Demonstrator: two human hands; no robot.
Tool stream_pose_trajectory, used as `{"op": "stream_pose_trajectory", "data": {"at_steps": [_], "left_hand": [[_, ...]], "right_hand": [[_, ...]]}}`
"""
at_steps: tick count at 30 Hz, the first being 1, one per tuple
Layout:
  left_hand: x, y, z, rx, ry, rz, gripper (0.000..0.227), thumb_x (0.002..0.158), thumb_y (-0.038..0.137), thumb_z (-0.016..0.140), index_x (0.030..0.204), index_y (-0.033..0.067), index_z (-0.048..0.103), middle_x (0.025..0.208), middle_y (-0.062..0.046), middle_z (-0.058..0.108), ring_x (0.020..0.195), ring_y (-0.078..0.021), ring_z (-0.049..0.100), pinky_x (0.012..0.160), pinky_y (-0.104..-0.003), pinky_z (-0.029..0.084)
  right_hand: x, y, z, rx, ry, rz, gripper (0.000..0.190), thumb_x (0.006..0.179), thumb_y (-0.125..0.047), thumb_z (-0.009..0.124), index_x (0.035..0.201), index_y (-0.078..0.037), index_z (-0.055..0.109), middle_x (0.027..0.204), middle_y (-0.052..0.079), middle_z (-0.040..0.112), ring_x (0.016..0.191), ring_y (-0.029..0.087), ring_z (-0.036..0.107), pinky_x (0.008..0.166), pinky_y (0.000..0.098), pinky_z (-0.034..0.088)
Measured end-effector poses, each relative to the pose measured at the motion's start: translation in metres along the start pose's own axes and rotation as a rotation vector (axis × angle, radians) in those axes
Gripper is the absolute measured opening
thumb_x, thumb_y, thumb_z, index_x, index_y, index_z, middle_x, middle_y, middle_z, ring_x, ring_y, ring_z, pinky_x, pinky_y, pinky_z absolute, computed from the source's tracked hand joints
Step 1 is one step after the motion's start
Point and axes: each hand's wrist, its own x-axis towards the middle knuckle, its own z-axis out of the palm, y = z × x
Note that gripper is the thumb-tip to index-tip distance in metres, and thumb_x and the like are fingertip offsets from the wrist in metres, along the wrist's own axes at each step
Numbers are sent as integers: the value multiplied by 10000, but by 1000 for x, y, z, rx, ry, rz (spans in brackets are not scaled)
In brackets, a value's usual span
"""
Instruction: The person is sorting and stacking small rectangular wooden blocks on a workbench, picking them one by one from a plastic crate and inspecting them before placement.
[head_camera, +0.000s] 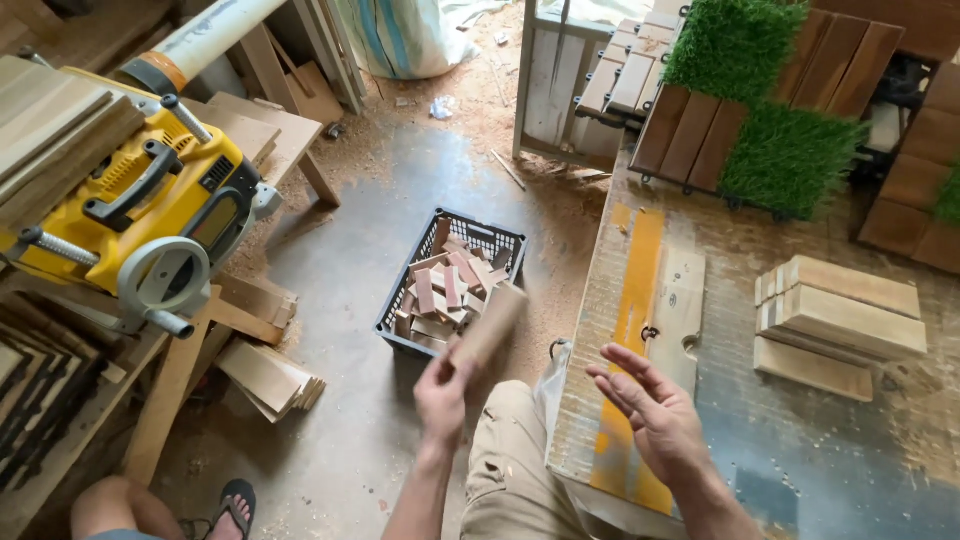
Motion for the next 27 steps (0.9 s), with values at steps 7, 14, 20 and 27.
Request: {"op": "stream_pose_trajectory", "data": {"at_steps": [7,14,20,27], "left_hand": [[122,-111,18,34,44,-203,389,895,455,726,932,99,575,1049,-50,638,1015,-159,541,911,-298,401],[-32,-22,101,124,-234,326,377,927,186,688,1276,47,670,1217,-94,733,1108,-169,699,1002,-276,539],[-118,-34,209,310,-802,630,437,909,214,719,1315,76,635,1300,-126,699,1206,-249,661,1078,-349,500],[-143,-82,302,1207,-905,876,1015,880,456,716,1610,-33,209,1660,-282,239,1570,-387,158,1260,-602,72]], "right_hand": [[-24,-27,-44,-124,65,-80,438,889,70,571,1323,120,595,1334,257,667,1209,416,674,1063,424,529],[-23,-42,-142,-404,436,-359,311,930,-34,645,1227,10,723,1116,162,770,1041,204,710,944,321,571],[12,-41,-235,-829,787,-543,422,952,-217,644,1360,-112,636,1465,101,556,1361,245,480,1112,388,398],[19,-52,-224,-1292,752,-381,568,963,-384,629,1491,-203,525,1621,108,428,1492,307,382,1252,666,88]]}}
